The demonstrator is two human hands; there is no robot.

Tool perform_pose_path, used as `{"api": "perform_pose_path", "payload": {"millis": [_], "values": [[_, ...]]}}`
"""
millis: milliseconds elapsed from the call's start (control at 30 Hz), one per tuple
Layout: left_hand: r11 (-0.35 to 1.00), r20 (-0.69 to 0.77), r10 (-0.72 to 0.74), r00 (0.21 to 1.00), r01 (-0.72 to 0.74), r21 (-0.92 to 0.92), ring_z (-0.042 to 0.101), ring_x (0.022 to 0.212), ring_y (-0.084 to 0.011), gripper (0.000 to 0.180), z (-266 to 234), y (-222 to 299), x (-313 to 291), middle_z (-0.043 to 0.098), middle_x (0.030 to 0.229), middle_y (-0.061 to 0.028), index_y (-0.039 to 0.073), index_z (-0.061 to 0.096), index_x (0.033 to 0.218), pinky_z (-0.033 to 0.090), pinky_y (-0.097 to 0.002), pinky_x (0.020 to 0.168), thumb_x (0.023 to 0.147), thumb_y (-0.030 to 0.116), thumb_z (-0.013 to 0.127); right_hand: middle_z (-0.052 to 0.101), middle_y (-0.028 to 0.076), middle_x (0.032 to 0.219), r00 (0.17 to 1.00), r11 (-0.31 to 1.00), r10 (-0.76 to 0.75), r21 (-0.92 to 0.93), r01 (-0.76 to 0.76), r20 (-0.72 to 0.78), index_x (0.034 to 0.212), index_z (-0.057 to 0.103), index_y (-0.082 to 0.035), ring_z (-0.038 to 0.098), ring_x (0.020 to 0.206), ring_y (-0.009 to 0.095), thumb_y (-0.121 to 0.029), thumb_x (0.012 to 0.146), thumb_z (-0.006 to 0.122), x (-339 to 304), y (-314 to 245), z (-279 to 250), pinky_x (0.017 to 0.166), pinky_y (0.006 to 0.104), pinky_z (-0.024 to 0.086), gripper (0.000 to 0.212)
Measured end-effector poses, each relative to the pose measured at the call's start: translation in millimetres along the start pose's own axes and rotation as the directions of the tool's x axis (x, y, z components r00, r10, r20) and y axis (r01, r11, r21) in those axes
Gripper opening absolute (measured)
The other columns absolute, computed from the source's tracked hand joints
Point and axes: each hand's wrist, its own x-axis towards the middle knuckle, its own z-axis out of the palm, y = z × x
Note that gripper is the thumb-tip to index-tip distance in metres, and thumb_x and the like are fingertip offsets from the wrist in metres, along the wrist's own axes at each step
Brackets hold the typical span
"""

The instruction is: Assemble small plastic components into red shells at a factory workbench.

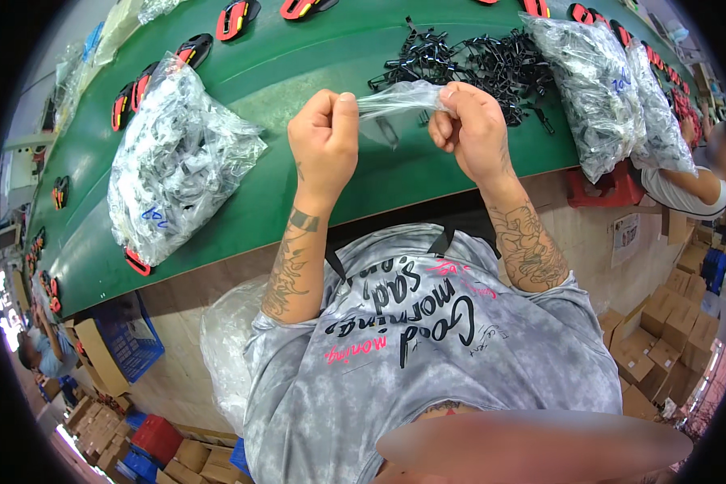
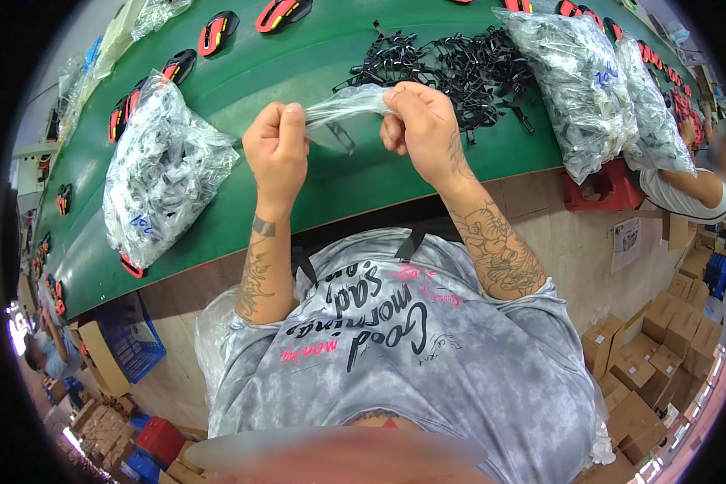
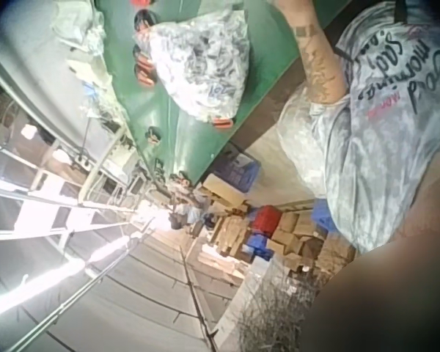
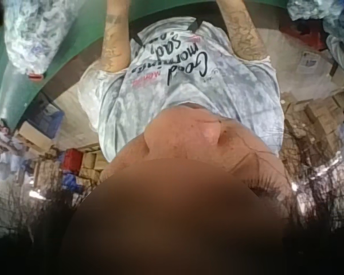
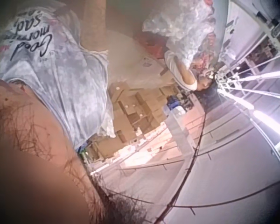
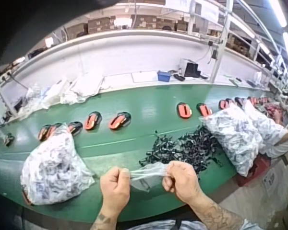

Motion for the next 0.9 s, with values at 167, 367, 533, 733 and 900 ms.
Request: {"api": "perform_pose_path", "payload": {"millis": [167,367,533,733,900], "values": [[0.978,0.291,-0.033,0.956,0.09,-0.187,0.064,0.069,-0.0172,0.026,0.8,-19.5,1.1,0.069,0.099,-0.0092,0.001,0.062,0.098,0.049,-0.025,0.055,0.109,0.024,0.055,0.068,0.013,0.104,0.943,0.935,-0.315,-0.135,0.327,0.107,0.12,0.063,0.001,0.063,0.088,0.015,-0.026,0.106,0.059,10.1,-22.8,7.0,0.066,0.0269,0.051,0.03],[0.64,0.072,-0.225,0.972,0.203,-0.741,0.074,0.088,-0.03,0.021,38.6,-15.0,-14.4,0.073,0.112,-0.0168,0.0,0.057,0.121,0.063,-0.0358,0.06,0.108,0.016,0.053,0.066,0.012,0.114,0.917,0.842,-0.379,-0.458,0.286,-0.124,0.14,0.051,0.003,0.064,0.1,0.015,-0.027,0.097,0.076,-28.0,-15.3,-6.8,0.073,0.0261,0.054,0.059],[0.589,0.181,-0.22,0.958,0.279,-0.759,0.067,0.074,-0.0194,0.016,68.3,-23.3,-30.1,0.069,0.097,-0.0113,0.002,0.056,0.118,0.056,-0.03,0.055,0.109,0.015,0.052,0.068,0.002,0.084,0.985,0.985,0.17,0.024,-0.17,-0.01,0.111,0.069,0.001,0.063,0.071,0.007,-0.024,0.101,0.07,-43.8,19.3,-11.3,0.053,0.0203,0.043,0.027],[0.603,0.28,-0.488,0.827,0.551,-0.577,0.057,0.067,-0.0141,0.022,71.6,-29.2,-41.1,0.064,0.092,-0.0051,0.002,0.06,0.115,0.041,-0.0266,0.049,0.108,0.022,0.054,0.063,0.002,0.068,0.921,0.79,-0.378,-0.551,0.269,-0.094,0.077,0.065,0.0,0.057,0.056,0.011,-0.015,0.101,0.067,-21.1,7.8,-1.6,0.051,0.0287,0.041,0.028],[0.563,0.349,-0.546,0.762,0.642,-0.521,0.059,0.067,-0.015,0.027,22.5,-12.4,-56.8,0.062,0.096,-0.0086,0.001,0.056,0.122,0.045,-0.0278,0.048,0.106,0.022,0.054,0.052,0.012,0.062,0.748,0.256,-0.616,-0.836,0.485,0.245,0.072,0.059,0.001,0.05,0.053,0.023,-0.012,0.094,0.07,21.2,-36.6,-2.2,0.052,0.0357,0.041,0.028]]}}
